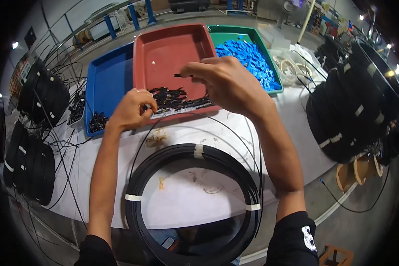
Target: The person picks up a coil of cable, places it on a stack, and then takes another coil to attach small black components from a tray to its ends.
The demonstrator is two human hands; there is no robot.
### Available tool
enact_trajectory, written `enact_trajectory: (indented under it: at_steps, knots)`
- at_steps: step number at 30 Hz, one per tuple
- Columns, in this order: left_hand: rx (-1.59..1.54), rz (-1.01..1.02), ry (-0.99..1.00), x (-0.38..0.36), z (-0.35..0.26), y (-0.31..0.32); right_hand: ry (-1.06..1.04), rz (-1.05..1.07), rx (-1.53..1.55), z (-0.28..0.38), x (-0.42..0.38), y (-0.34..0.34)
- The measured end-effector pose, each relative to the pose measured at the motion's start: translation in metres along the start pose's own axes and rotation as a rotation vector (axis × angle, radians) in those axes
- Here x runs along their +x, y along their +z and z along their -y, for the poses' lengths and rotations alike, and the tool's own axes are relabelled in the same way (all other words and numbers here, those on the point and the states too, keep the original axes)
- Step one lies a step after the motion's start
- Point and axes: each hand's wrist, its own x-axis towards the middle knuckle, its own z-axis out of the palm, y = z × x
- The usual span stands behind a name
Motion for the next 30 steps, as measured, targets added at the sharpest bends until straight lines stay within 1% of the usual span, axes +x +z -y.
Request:
enact_trajectory:
  at_steps: [2, 4, 5, 7, 9, 12, 14, 18, 20, 24, 26, 28, 30]
  knots:
    - [0.04, 0.014, 0.017, 0.001, 0.0, 0.007, -0.02, -0.041, -0.009, 0.003, 0.0, 0.0]
    - [0.179, 0.032, -0.023, 0.002, -0.002, 0.012, -0.018, -0.019, 0.011, 0.009, 0.001, 0.003]
    - [0.259, 0.144, -0.083, 0.001, -0.002, 0.01, -0.05, -0.005, -0.022, 0.011, 0.002, 0.005]
    - [0.309, 0.164, -0.116, 0.0, -0.007, 0.009, -0.083, 0.01, -0.07, 0.017, 0.002, 0.008]
    - [0.36, 0.188, -0.148, -0.002, -0.008, 0.011, -0.087, 0.009, -0.047, 0.017, 0.001, 0.012]
    - [0.397, 0.162, -0.112, -0.003, -0.007, 0.018, -0.091, 0.016, -0.038, 0.019, 0.0, 0.012]
    - [0.528, -0.017, -0.109, -0.005, -0.01, 0.024, -0.086, 0.021, -0.045, 0.021, 0.0, 0.013]
    - [0.461, 0.025, -0.092, -0.002, -0.005, 0.024, -0.069, 0.045, -0.045, 0.023, 0.0, 0.012]
    - [0.458, 0.099, -0.119, -0.003, -0.002, 0.024, -0.056, 0.061, -0.038, 0.023, 0.0, 0.012]
    - [0.419, 0.062, -0.146, -0.003, -0.001, 0.03, -0.103, 0.064, -0.044, 0.024, 0.001, 0.016]
    - [0.304, 0.068, -0.184, -0.002, -0.001, 0.028, -0.117, 0.077, -0.053, 0.025, 0.001, 0.016]
    - [0.3, 0.069, -0.198, -0.002, 0.002, 0.026, -0.097, 0.128, -0.058, 0.023, -0.001, 0.02]
    - [0.302, 0.071, -0.208, 0.0, 0.003, 0.024, -0.121, 0.104, -0.059, 0.023, -0.001, 0.021]
